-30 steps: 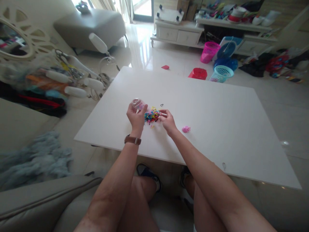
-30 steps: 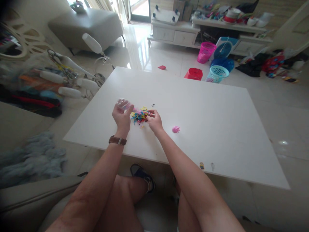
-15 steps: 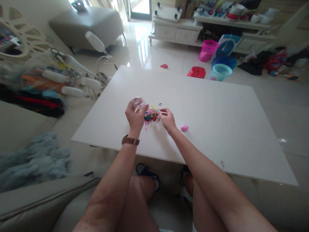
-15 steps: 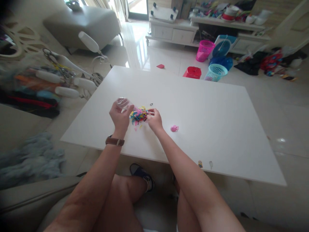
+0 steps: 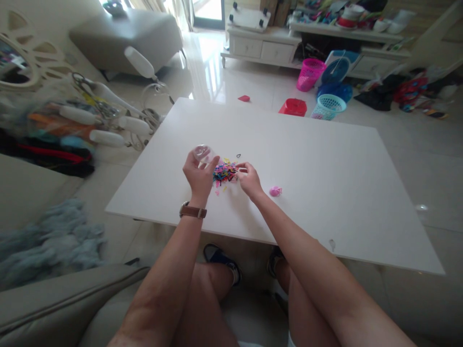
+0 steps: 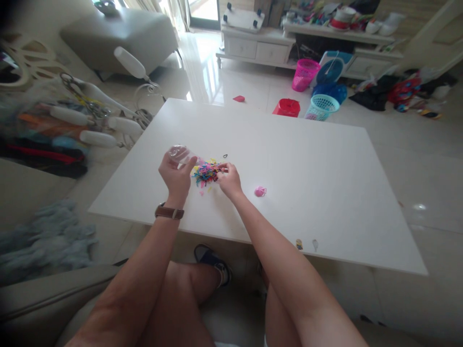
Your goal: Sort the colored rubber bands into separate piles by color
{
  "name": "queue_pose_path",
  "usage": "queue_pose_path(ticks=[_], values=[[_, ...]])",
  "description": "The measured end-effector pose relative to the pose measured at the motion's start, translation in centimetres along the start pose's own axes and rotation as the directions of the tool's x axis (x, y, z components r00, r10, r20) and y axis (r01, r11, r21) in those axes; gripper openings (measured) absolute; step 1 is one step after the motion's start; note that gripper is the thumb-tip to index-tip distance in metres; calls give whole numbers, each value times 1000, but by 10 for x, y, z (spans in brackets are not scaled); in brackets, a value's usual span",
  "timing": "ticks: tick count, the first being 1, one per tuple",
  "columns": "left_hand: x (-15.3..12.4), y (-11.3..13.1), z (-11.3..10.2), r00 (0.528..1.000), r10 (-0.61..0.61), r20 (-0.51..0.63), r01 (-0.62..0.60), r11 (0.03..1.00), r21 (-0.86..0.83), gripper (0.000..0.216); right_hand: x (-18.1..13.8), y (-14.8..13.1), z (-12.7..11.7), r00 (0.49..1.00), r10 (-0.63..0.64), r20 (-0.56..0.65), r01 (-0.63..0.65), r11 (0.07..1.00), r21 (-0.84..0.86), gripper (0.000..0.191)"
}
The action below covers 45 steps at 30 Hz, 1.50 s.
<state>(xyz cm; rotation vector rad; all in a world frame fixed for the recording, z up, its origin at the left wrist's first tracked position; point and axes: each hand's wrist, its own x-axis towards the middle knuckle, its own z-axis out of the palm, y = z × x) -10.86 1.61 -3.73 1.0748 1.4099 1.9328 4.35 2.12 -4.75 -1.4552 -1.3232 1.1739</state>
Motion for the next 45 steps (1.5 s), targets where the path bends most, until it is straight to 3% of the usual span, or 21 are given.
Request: queue_pose_path(ticks=[14,17,21,27,31,34,36,39,41,45], values=[[1,6,-1,999,-12,-53,13,1000,15,49,1,3,0,1000,-22,-9,22,999,-36,18],[4,0,-3,989,-104,-109,97,993,-71,48,0,2,-2,1000,-23,-4,23,999,-40,19],[11,-10,-11,934,-289,-209,237,941,-242,45,0,2,-3,1000,-25,6,26,999,-37,19],[13,-8,-15,932,-287,-222,227,939,-259,49,0,2,-3,1000,-26,6,26,998,-54,18],[10,-5,-9,988,-83,-132,66,990,-127,55,0,2,-4,999,-38,9,39,997,-64,17],[10,-5,-7,993,-113,-45,105,982,-158,52,0,1,-4,1000,-29,5,30,999,-37,16],[10,-5,-8,968,-252,19,250,944,-215,42,-2,-1,-3,1000,-7,29,6,999,36,20],[6,-1,-7,897,-416,152,442,855,-269,25,-5,-6,-2,991,-17,130,-11,977,214,47],[2,3,-3,854,-468,226,519,798,-307,18,-7,-11,-3,982,-74,173,15,948,319,64],[-10,11,11,774,-519,362,631,679,-375,15,-6,-19,-13,981,-164,99,105,891,441,63]])
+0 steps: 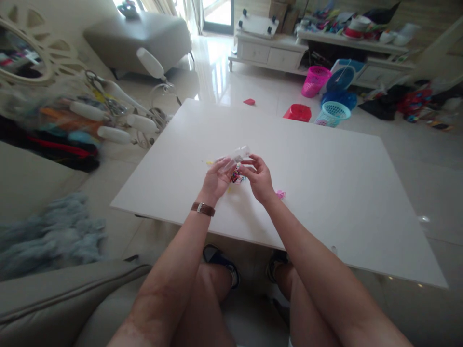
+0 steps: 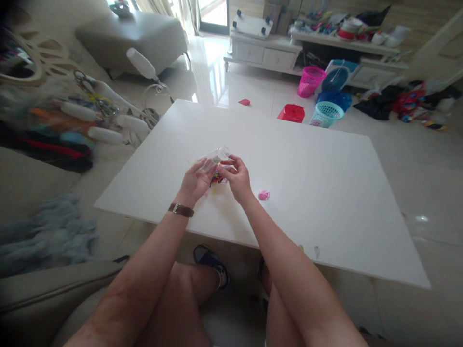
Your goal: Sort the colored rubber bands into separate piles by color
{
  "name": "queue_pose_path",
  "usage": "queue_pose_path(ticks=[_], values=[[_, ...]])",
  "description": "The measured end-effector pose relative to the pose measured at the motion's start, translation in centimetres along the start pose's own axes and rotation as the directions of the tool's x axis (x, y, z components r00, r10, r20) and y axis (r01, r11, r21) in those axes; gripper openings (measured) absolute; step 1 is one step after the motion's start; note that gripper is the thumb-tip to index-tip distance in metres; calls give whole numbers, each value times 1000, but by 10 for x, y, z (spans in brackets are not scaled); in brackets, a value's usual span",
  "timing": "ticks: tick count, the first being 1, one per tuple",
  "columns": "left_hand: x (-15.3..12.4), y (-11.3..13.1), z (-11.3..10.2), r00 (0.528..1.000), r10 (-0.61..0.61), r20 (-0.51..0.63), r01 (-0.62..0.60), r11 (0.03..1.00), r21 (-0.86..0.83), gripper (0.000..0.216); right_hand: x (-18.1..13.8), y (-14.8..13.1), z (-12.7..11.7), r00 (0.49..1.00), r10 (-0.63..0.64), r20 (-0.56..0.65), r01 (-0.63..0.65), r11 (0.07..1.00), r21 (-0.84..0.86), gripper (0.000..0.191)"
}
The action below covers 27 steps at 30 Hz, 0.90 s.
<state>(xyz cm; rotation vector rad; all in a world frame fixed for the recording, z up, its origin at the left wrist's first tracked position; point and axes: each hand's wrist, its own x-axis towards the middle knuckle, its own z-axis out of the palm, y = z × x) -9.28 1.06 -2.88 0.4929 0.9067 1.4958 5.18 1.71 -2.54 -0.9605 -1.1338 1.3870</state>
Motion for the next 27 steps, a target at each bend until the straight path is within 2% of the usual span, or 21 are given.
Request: queue_pose_path(ticks=[3,5,8,10,12,13,15,17,18,20,21,23,25,27], values=[[-6,-9,10,990,-101,98,106,993,-48,25,0,-8,-7,999,-19,-42,20,999,26,59],[-9,-15,15,978,-137,157,138,990,1,35,-2,-12,-12,999,1,-45,-1,1000,-1,54],[-14,-25,19,968,-109,224,81,988,131,44,-5,-17,-26,999,-2,-49,-3,995,-100,48],[-14,-30,20,962,-79,261,16,972,234,45,-2,-22,-45,992,-75,-102,54,979,-195,46],[-11,-31,18,961,-44,274,-56,936,348,42,5,-27,-75,951,-216,-220,136,935,-329,44],[-9,-30,17,965,-17,261,-93,910,403,37,10,-29,-94,913,-286,-291,156,904,-399,45],[-4,-24,10,980,73,186,-159,850,502,24,18,-34,-137,826,-346,-445,105,870,-482,51],[1,-16,1,977,201,70,-201,756,624,14,19,-36,-183,734,-338,-589,-12,861,-509,53],[3,-12,-4,957,290,21,-219,673,706,14,16,-36,-206,696,-344,-630,-68,842,-535,52],[6,-7,-14,906,422,20,-235,464,854,28,3,-34,-248,682,-369,-631,-164,765,-623,48],[7,-8,-18,904,420,85,-247,350,903,37,-6,-33,-268,679,-377,-630,-206,726,-656,45],[8,-16,-24,922,345,178,-254,188,949,52,-23,-31,-304,653,-392,-648,-284,666,-690,47],[8,-29,-28,946,247,209,-237,89,967,61,-38,-31,-333,656,-389,-647,-319,635,-704,48],[8,-43,-30,961,192,196,-206,28,978,58,-48,-31,-355,656,-383,-651,-326,633,-702,47]])
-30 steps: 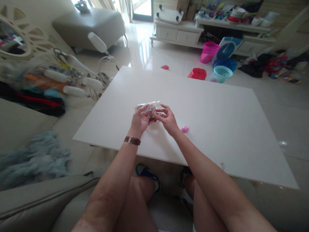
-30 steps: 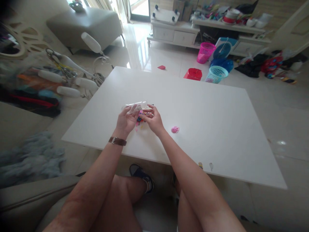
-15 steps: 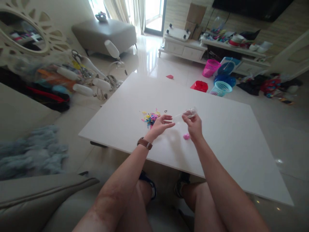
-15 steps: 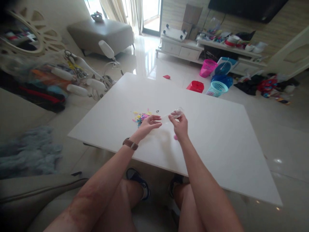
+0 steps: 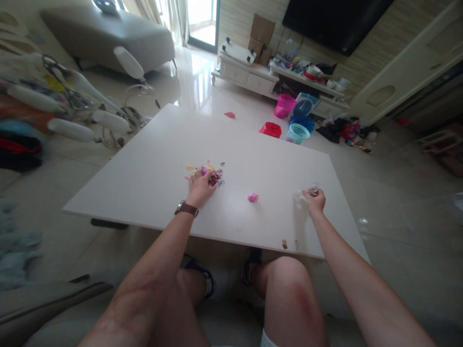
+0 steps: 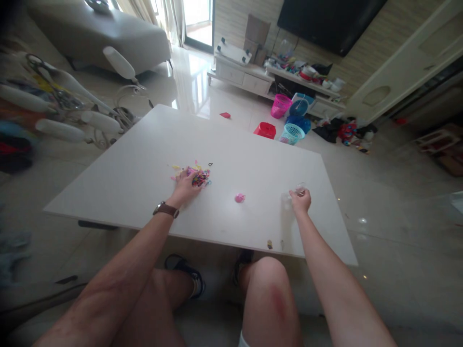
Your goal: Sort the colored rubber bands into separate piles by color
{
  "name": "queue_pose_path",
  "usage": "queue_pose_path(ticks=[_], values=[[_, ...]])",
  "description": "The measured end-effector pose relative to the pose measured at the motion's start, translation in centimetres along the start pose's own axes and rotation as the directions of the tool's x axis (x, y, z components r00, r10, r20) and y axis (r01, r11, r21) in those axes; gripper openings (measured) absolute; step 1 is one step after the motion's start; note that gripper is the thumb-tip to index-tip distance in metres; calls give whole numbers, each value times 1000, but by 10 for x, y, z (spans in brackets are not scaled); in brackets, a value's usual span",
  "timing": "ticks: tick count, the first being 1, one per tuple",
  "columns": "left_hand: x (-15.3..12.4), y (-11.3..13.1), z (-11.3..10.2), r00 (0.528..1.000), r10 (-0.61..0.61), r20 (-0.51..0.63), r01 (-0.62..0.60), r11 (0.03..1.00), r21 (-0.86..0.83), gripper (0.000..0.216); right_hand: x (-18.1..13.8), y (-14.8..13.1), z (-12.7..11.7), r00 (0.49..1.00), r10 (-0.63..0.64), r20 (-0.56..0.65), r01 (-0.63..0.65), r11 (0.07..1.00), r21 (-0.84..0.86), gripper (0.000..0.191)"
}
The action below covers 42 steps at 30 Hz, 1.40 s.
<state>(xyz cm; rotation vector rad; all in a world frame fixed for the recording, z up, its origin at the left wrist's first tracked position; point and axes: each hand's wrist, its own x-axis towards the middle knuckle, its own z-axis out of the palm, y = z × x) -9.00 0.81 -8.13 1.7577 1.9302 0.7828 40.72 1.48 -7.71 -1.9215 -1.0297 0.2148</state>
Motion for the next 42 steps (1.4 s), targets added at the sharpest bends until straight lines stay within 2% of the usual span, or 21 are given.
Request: queue_pose_path(ticks=[3,6,10,13,15,16,18,20,21,23,24,25,27,28,29,30,32,34,37,39,42], values=[[0,-4,9,1000,-17,-13,18,997,74,46,7,13,-11,1000,4,-1,-4,1000,11,47],[5,-7,3,998,-20,-67,26,995,96,42,7,17,-13,999,-7,35,7,1000,3,48],[12,-7,-14,986,-73,-148,69,997,-37,31,1,20,-12,993,-14,115,20,999,-45,55],[16,-6,-25,973,-113,-202,79,982,-170,29,-2,19,-17,992,-47,121,51,998,-28,76],[16,-7,-29,975,-115,-192,71,973,-219,37,-4,14,-28,992,-121,30,122,992,-38,87],[16,-8,-31,979,-109,-170,68,971,-230,43,-5,8,-35,983,-177,-40,174,983,-64,86],[15,-11,-35,988,-103,-116,74,971,-229,53,-10,-12,-47,926,-326,-190,302,942,-143,73],[15,-14,-40,984,-135,-115,108,970,-218,54,-20,-44,-50,865,-471,-174,443,879,-177,59],[15,-15,-43,975,-171,-144,137,966,-218,51,-28,-63,-45,847,-521,-108,503,850,-158,50],[17,-17,-49,940,-264,-217,207,945,-252,43,-52,-107,-21,802,-585,118,593,805,-37,30],[17,-18,-51,920,-310,-241,239,929,-284,38,-67,-129,-2,751,-604,267,615,787,48,24],[18,-19,-53,904,-344,-252,258,912,-318,34,-84,-150,22,675,-609,417,618,775,132,22],[19,-22,-56,889,-384,-249,277,885,-374,28,-122,-186,77,502,-600,623,597,761,252,28],[19,-24,-57,881,-405,-245,290,871,-397,25,-142,-201,105,442,-585,681,591,760,270,39],[20,-26,-57,867,-437,-240,311,850,-424,23,-161,-213,133,411,-553,725,595,765,246,52],[21,-29,-58,844,-486,-226,344,815,-467,21,-180,-222,158,398,-502,768,607,772,190,66],[23,-35,-60,781,-602,-167,419,703,-575,16,-210,-235,199,408,-372,834,625,780,42,92],[25,-40,-61,731,-676,-92,467,594,-655,13,-231,-239,228,418,-311,853,644,764,-37,95],[27,-45,-62,710,-704,-11,497,513,-700,11,-245,-239,253,426,-402,810,682,731,4,67],[28,-44,-61,701,-711,51,515,455,-726,10,-245,-239,263,410,-477,777,686,723,81,44],[28,-39,-60,690,-711,139,535,371,-759,11,-236,-248,271,393,-556,732,661,724,196,32]])
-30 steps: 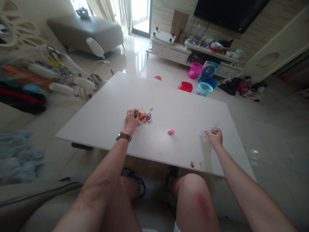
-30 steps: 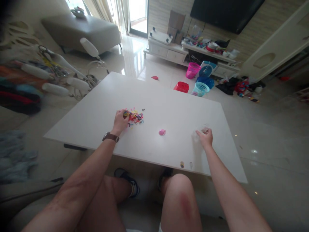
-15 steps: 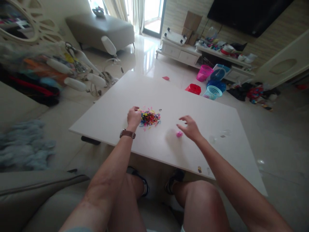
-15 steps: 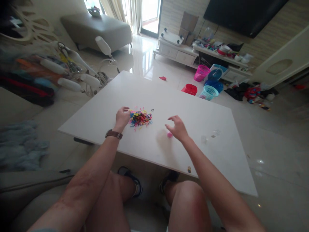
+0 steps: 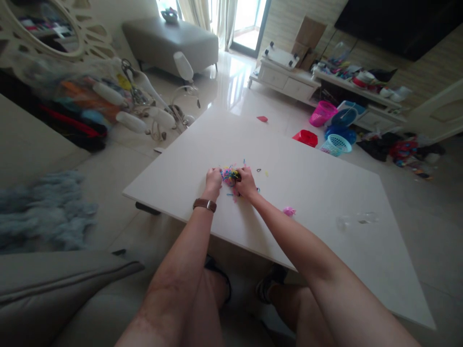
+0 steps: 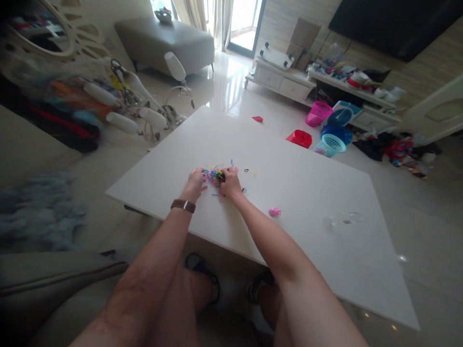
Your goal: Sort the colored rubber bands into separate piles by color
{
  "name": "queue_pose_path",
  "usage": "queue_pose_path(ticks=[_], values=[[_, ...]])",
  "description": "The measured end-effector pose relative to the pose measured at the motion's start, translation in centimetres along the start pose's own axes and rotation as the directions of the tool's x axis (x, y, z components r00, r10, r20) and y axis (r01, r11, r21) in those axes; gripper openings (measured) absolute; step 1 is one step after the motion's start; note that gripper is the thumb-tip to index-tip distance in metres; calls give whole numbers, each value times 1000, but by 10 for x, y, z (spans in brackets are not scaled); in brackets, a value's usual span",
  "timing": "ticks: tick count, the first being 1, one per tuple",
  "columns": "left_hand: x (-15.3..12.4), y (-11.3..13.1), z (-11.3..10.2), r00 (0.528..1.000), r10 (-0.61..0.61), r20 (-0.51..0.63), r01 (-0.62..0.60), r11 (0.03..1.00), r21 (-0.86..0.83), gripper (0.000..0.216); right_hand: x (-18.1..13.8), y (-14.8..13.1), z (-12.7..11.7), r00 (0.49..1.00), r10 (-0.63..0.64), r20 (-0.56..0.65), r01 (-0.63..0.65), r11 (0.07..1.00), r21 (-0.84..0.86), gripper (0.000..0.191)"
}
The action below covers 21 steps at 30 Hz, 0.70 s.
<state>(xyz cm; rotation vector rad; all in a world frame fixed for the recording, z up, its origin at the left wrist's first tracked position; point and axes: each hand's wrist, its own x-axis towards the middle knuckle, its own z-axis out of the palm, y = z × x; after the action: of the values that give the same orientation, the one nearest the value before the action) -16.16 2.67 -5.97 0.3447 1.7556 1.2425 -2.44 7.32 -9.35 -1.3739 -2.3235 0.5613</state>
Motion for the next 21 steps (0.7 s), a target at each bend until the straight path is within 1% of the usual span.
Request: queue_pose_path(ticks=[3,5,6,9,10,11,13,14,15,16,17,18,19,21], values=[[-5,2,2,998,-33,53,35,998,-47,12,14,-3,-15,996,-30,-84,35,997,62,32],[-8,4,2,996,-32,84,38,997,-69,12,19,-4,-27,994,-46,-101,54,996,76,32],[-8,5,1,996,-26,88,33,997,-77,11,20,-4,-34,995,-61,-82,67,995,77,36],[-9,6,-2,999,2,39,1,996,-88,8,19,5,-53,995,-87,56,84,995,52,52],[-9,7,-3,1000,10,15,-9,996,-87,6,18,11,-59,994,-65,87,63,998,24,55],[-9,7,-3,1000,14,-3,-14,996,-85,5,16,18,-64,996,-19,91,20,1000,-14,57],[-9,7,-2,1000,10,-18,-11,997,-79,4,15,36,-71,990,138,24,-135,988,-80,57],[-10,7,-1,1000,2,-16,-3,997,-77,5,14,45,-72,971,236,-24,-237,968,-78,55],[-10,7,0,1000,-8,-11,7,997,-76,5,14,53,-71,942,329,-61,-332,942,-45,53],[-11,6,1,1000,-19,-1,18,997,-77,6,14,59,-68,910,406,-81,-406,914,10,48],[-11,6,3,1000,-29,12,30,996,-80,6,13,63,-64,887,454,-86,-449,891,67,43],[-12,5,4,999,-38,29,40,996,-84,5,13,65,-58,877,473,-81,-463,878,119,39],[-12,5,5,998,-46,49,50,995,-89,5,12,63,-50,881,467,-73,-453,878,158,36],[-13,4,6,994,-56,94,66,993,-101,5,11,54,-34,909,413,-55,-394,895,209,33]])
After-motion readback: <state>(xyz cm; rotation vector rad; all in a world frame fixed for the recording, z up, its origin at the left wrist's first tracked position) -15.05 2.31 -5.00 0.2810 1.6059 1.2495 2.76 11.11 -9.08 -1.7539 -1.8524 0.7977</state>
